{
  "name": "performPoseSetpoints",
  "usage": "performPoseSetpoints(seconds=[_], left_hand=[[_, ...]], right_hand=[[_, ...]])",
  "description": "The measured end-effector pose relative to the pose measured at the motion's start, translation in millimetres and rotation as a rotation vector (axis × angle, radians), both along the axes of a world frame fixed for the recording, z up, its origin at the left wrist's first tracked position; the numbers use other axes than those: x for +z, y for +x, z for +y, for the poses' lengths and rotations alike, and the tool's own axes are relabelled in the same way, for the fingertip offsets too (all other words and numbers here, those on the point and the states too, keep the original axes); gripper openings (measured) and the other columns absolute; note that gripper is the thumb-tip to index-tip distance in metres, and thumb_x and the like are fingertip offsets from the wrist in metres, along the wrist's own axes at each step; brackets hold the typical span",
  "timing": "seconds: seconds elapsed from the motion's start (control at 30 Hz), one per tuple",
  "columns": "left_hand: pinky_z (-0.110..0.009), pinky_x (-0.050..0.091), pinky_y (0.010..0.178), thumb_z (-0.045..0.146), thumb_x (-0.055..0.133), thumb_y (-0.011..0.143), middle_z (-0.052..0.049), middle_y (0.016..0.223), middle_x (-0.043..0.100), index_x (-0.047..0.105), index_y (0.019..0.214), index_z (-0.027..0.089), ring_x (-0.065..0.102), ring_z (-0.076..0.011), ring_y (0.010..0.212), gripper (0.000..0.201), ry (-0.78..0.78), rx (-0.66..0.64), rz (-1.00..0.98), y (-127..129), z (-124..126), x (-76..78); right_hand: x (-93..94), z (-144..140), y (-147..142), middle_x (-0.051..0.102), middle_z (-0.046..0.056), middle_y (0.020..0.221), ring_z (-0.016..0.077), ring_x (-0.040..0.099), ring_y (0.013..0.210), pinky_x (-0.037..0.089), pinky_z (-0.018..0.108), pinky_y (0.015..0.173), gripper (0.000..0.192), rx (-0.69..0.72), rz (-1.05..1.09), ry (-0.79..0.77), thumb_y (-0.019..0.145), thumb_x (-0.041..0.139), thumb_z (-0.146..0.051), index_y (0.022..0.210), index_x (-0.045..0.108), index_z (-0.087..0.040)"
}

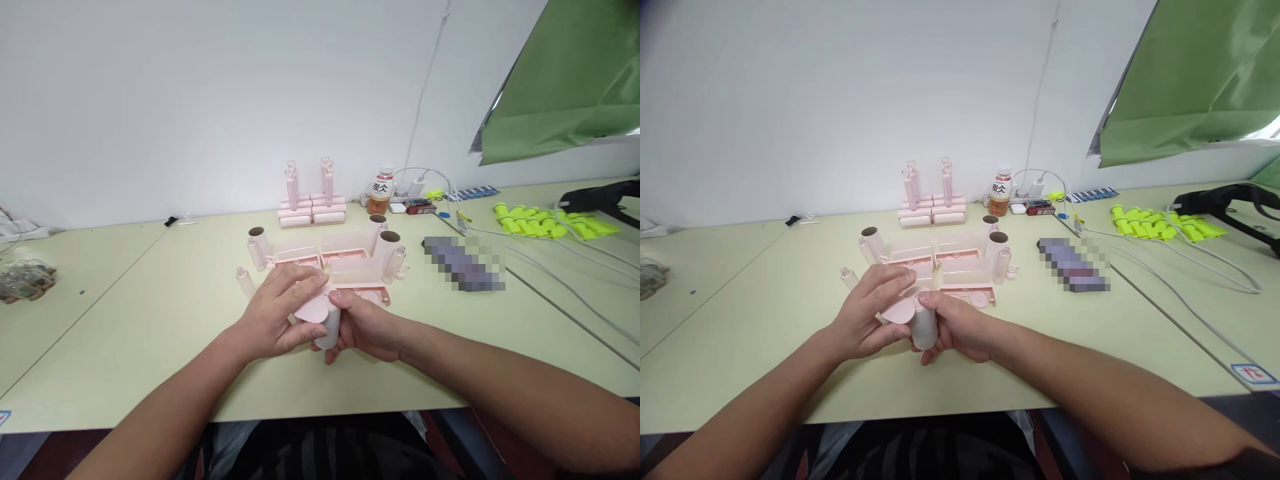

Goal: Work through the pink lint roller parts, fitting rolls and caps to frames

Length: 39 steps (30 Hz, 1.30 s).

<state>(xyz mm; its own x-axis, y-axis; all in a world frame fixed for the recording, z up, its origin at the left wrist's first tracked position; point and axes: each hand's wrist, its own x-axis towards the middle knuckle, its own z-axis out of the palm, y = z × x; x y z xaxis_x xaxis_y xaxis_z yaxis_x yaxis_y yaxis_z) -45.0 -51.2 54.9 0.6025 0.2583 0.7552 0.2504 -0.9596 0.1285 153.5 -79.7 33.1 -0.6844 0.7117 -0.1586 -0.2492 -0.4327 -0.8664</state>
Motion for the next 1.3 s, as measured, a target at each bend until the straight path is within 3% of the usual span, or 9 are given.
performPoseSetpoints(seconds=[0.17,0.37,0.57,1.3], left_hand=[[-0.045,0.049,0.095,0.048,0.047,0.096,-0.016,0.12,0.064,0.043,0.142,0.016,0.059,-0.027,0.114,0.056,-0.002,-0.086,0.088,-1,1,1.6],[-0.039,0.05,0.077,0.04,0.049,0.096,-0.013,0.109,0.072,0.058,0.12,0.017,0.067,-0.024,0.092,0.035,0.088,0.035,0.071,3,-8,0.9],[-0.039,0.049,0.072,0.038,0.043,0.097,-0.015,0.103,0.073,0.061,0.11,0.014,0.066,-0.0238,0.085,0.032,0.104,0.07,0.006,6,-13,-0.5],[-0.036,0.05,0.071,0.039,0.04,0.099,-0.013,0.097,0.074,0.059,0.109,0.017,0.07,-0.0227,0.084,0.032,0.124,0.161,-0.071,11,-20,-6.3]], right_hand=[[1.5,0,2,0.063,0.007,0.081,0.0191,0.063,0.07,0.055,0.031,0.055,0.056,0.019,-0.095,0.016,0.085,0.052,-0.068,0.095,0.063,-0.014],[4.4,-3,-1,0.063,0.008,0.082,0.0171,0.062,0.068,0.054,0.029,0.056,0.055,0.025,-0.099,-0.005,0.084,0.054,-0.066,0.091,0.065,-0.012],[8.9,-5,-3,0.064,0.008,0.079,0.0165,0.061,0.067,0.053,0.028,0.056,0.051,0.036,-0.083,-0.011,0.081,0.06,-0.061,0.086,0.067,-0.011],[10.8,-5,-3,0.063,0.007,0.077,0.0174,0.06,0.071,0.054,0.027,0.054,0.049,0.023,-0.115,0.04,0.079,0.062,-0.061,0.091,0.066,-0.013]])
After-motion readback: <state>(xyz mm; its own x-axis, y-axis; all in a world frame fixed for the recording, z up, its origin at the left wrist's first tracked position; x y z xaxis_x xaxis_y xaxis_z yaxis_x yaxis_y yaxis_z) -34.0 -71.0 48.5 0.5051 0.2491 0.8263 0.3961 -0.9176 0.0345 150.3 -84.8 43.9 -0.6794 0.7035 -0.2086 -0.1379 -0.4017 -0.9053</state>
